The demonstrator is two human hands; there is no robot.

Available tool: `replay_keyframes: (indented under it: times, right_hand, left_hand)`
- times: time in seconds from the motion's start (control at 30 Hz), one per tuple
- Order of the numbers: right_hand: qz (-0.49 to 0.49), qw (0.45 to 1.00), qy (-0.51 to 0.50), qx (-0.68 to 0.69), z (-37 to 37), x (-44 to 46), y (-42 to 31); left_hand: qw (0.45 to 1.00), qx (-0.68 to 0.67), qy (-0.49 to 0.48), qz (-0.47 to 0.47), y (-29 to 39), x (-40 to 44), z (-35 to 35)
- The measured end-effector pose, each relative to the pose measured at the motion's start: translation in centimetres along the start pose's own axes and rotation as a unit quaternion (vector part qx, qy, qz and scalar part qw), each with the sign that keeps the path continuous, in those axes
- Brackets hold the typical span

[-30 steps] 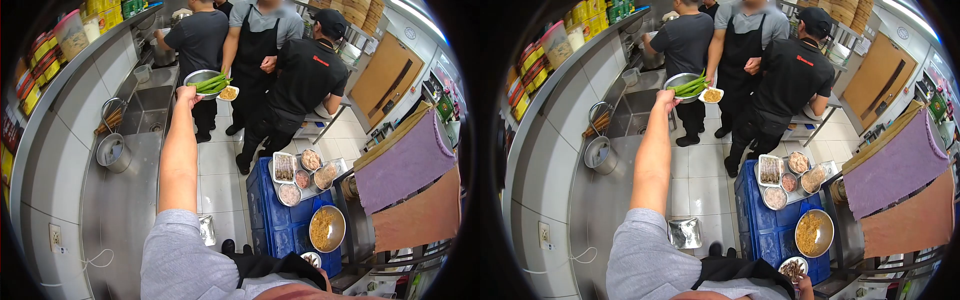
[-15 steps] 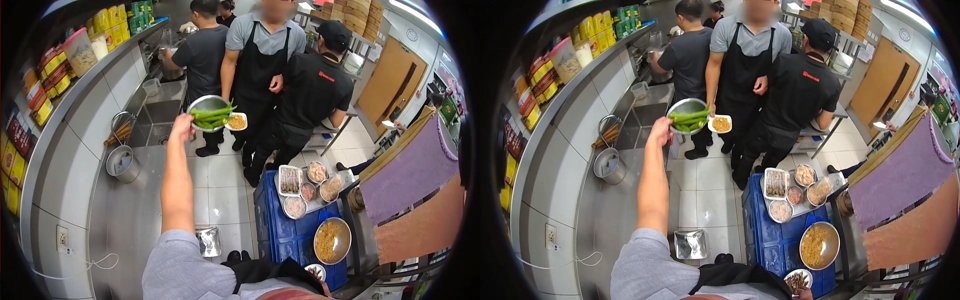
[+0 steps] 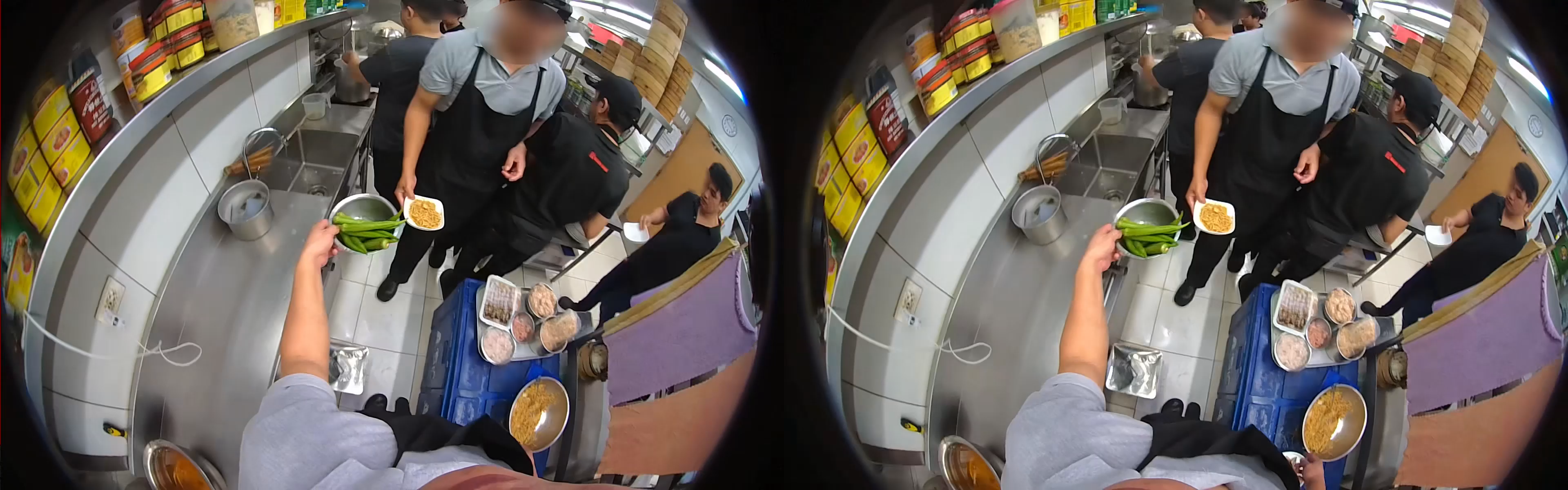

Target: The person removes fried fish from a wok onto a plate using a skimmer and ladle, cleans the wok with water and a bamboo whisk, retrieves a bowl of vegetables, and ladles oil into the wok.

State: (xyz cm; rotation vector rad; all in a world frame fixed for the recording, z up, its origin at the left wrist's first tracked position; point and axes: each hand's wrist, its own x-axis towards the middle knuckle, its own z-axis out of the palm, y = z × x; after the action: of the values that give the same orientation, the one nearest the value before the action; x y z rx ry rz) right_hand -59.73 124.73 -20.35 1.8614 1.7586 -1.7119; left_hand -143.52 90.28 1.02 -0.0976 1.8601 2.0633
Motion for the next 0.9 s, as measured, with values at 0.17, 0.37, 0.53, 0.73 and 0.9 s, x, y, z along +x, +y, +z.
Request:
replay_keyframes:
  times: [0.17,0.37,0.53,0.73,0.9]
  right_hand:
    - [-0.011,0.99,-0.038,-0.133,1.2,-7.9,-9.9]
    - [-0.144,0.983,-0.1,-0.051,-5.3,6.2,9.7]
    - [-0.071,0.957,-0.189,-0.211,-4.9,-0.3,6.7]
    - [-0.103,0.902,-0.267,-0.322,-0.7,-5.6,0.9]
    - [-0.225,0.857,-0.321,-0.333,4.0,-8.9,-3.4]
  left_hand:
    - [0.997,-0.03,-0.056,-0.039,-5.7,-9.3,-2.4]
    - [0.99,-0.081,0.119,-0.01,-12.9,-26.6,-11.8]
    - [0.937,-0.17,0.303,-0.022,-15.9,-41.3,-21.4]
    - [0.871,-0.225,0.436,-0.018,-21.5,-48.1,-28.0]
    - [0.907,-0.201,0.367,-0.042,-23.3,-54.5,-27.1]
